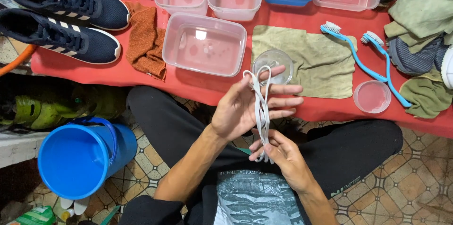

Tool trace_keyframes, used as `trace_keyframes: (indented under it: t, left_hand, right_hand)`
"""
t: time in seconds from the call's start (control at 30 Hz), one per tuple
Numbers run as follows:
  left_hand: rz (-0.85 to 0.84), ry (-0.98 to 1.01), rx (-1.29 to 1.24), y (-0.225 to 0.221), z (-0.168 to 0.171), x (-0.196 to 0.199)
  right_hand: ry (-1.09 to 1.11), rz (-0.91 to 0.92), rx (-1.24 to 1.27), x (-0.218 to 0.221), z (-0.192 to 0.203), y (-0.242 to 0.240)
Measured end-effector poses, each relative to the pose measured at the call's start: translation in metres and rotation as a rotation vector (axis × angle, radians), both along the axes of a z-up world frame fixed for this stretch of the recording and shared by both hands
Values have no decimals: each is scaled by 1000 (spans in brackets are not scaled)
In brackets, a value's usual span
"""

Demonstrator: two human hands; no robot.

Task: Untangling shoelaces and preparing a small flex cable for installation into a shoe.

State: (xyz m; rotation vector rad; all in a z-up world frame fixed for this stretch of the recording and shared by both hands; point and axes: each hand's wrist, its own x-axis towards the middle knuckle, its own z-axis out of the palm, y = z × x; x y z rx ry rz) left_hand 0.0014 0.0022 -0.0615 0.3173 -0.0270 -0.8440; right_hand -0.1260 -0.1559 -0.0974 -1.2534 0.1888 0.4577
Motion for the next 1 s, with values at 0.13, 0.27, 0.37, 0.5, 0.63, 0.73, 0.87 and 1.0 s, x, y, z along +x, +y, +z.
trace_keyframes:
  t: [0.13, 0.27, 0.37, 0.5, 0.63, 0.73, 0.87, 1.0]
  left_hand:
    - [114, -177, 53, -2, -16, -3]
    - [208, -207, 197, 10, -16, -1]
    - [254, -290, 374, 23, -18, -3]
    - [318, -766, 723, 26, -8, -12]
    - [78, -1133, 748, 13, 17, -31]
    - [-93, -1137, 593, 2, 14, -42]
    - [-429, -999, 575, -11, -12, -50]
    - [-463, -1104, 793, -13, -64, -67]
  right_hand:
    - [-49, -15, -73, 6, 5, 0]
    - [-99, -75, -112, 6, 7, -22]
    - [-95, -48, -67, 3, 13, -40]
    - [-116, 95, -9, 8, 30, -47]
    - [-131, 195, 53, 8, 26, -39]
    - [-129, 225, 21, 5, 34, -35]
    - [-289, 153, -73, 6, 57, -39]
    - [-243, 121, -215, 8, 66, -50]
